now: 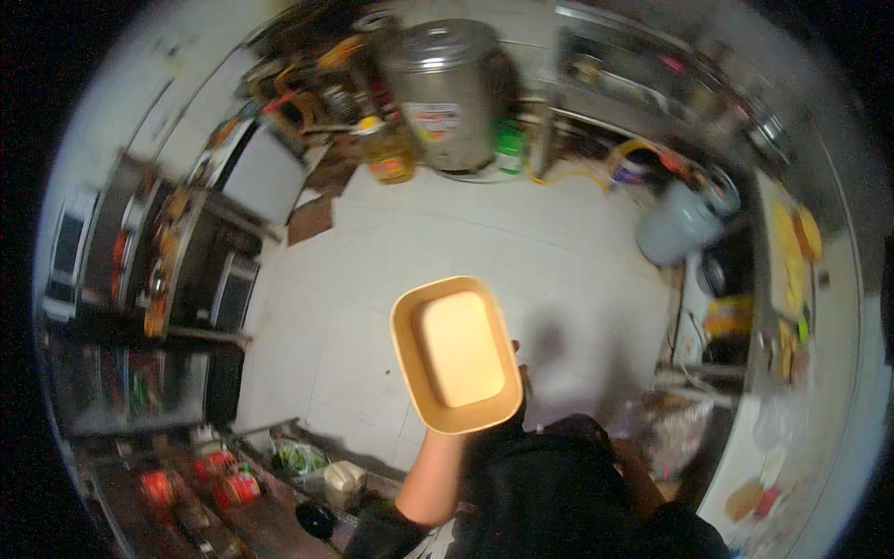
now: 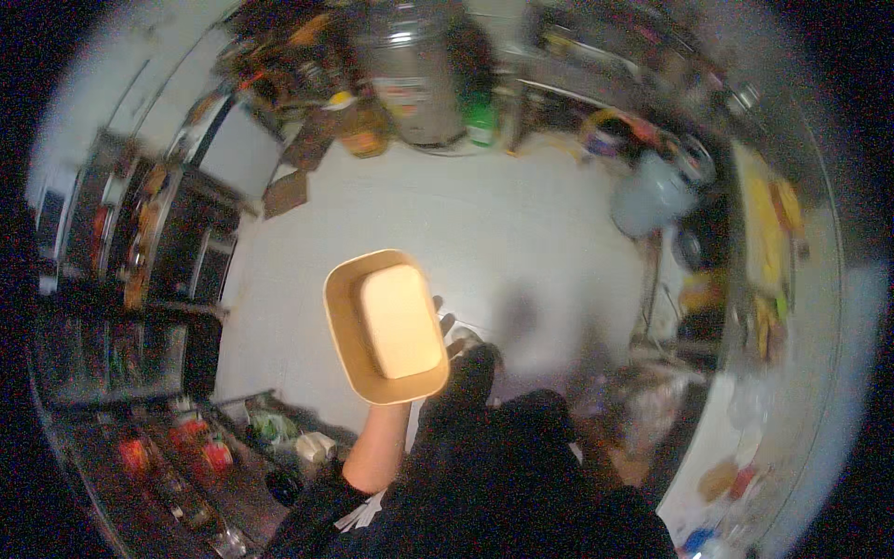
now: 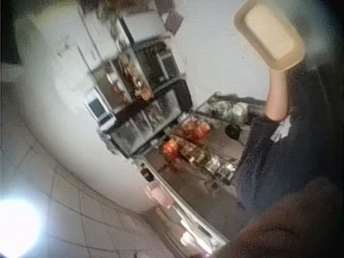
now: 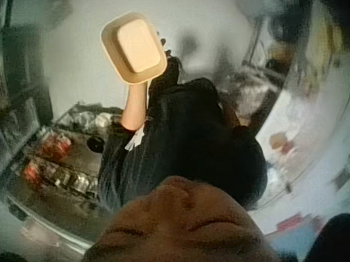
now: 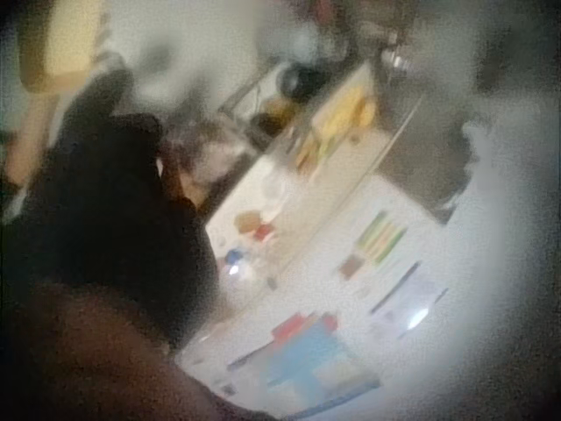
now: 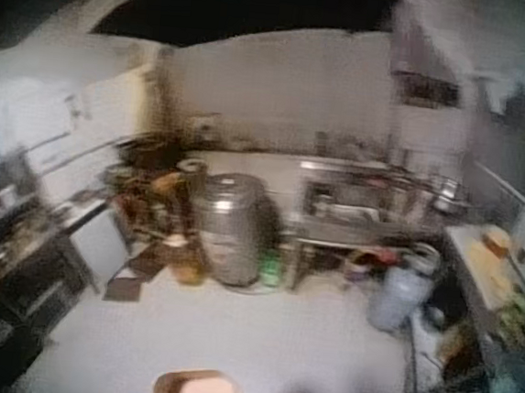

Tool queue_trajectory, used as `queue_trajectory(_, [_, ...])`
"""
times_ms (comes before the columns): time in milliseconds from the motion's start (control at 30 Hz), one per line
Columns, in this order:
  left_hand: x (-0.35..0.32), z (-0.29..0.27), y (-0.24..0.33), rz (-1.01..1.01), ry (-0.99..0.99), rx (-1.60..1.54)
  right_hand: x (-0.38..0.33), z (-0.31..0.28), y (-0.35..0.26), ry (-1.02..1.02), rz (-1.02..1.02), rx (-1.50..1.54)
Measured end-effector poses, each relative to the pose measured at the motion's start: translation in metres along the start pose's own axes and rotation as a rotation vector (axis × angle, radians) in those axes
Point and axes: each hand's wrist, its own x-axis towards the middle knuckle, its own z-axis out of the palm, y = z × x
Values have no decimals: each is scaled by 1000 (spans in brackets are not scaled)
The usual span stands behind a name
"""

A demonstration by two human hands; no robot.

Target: The person assembles a food order by cutting and mixing cooked items in a bowl, adding vegetables and sliced meat, then transferring the mixture into a container. They place the container in a microwave, retrieve a second container, add noodles, and pack both into a takeout box.

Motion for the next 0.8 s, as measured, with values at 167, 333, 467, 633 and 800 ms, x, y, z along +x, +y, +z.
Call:
queue_trajectory(167, [14, -23, 210, 424, 38, -125, 34, 169, -276, -121, -306, -10])
queue_trajectory(333, [24, -55, 403, 718, 43, -59, 106, 355, -497, 234, -496, -417])
queue_trajectory(467, [40, -76, 581, 851, 322, -213, 201, 566, -621, 44, -492, -510])
queue_trajectory(633, [7, -80, 791, 1153, 420, -137, 297, 930, -730, -446, -510, -721])
queue_trajectory(800, [-63, -77, 956, 1478, 352, -122, 251, 1295, -747, -963, -538, -568])
